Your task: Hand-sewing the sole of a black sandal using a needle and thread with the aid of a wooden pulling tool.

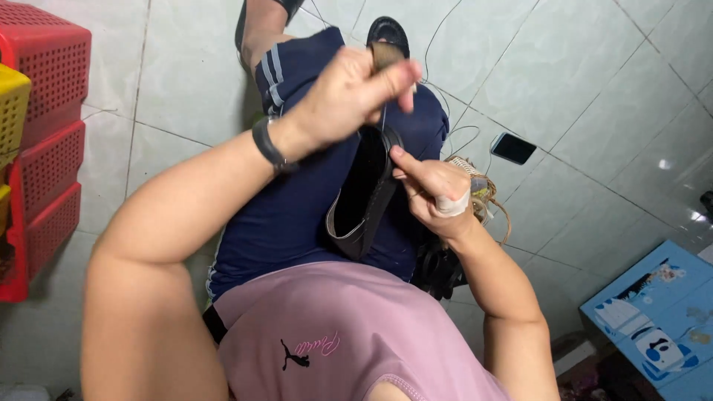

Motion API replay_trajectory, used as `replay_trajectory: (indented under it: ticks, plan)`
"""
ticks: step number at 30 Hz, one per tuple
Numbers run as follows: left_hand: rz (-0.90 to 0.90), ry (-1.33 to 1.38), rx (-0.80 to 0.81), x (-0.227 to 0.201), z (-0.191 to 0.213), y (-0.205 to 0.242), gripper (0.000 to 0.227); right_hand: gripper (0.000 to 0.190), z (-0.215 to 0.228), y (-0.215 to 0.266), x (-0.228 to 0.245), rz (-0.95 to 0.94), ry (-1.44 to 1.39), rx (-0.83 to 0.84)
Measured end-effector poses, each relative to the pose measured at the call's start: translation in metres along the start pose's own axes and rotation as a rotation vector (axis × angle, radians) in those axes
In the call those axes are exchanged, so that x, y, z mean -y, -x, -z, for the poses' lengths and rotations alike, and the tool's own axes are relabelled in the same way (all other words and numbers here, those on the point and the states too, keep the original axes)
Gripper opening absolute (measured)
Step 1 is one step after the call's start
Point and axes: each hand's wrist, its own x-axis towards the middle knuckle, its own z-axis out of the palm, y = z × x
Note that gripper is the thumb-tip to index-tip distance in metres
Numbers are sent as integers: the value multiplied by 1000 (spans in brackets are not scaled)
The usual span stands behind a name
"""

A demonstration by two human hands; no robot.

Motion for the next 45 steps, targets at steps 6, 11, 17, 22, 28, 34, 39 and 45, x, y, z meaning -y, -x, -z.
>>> replay_trajectory:
  ticks: [6,11,17,22,28,34,39,45]
  plan:
    - [-129,-194,183,-13,4,32,20,28,26,-17,22,-189,-191,146]
    - [-58,-404,164,5,-4,90,18,35,43,-1,38,10,-79,-70]
    - [179,-1391,-378,36,104,149,40,38,49,3,45,121,437,187]
    - [-315,-1392,-253,15,25,129,22,41,44,1,43,106,591,265]
    - [-644,-900,-66,51,-10,88,36,43,49,-3,42,96,639,339]
    - [-670,-834,-3,53,-11,69,47,50,53,-5,52,113,832,421]
    - [-701,-828,-4,70,-9,60,50,45,35,3,35,128,841,407]
    - [-816,-823,-45,69,-7,61,49,33,14,3,26,136,682,259]
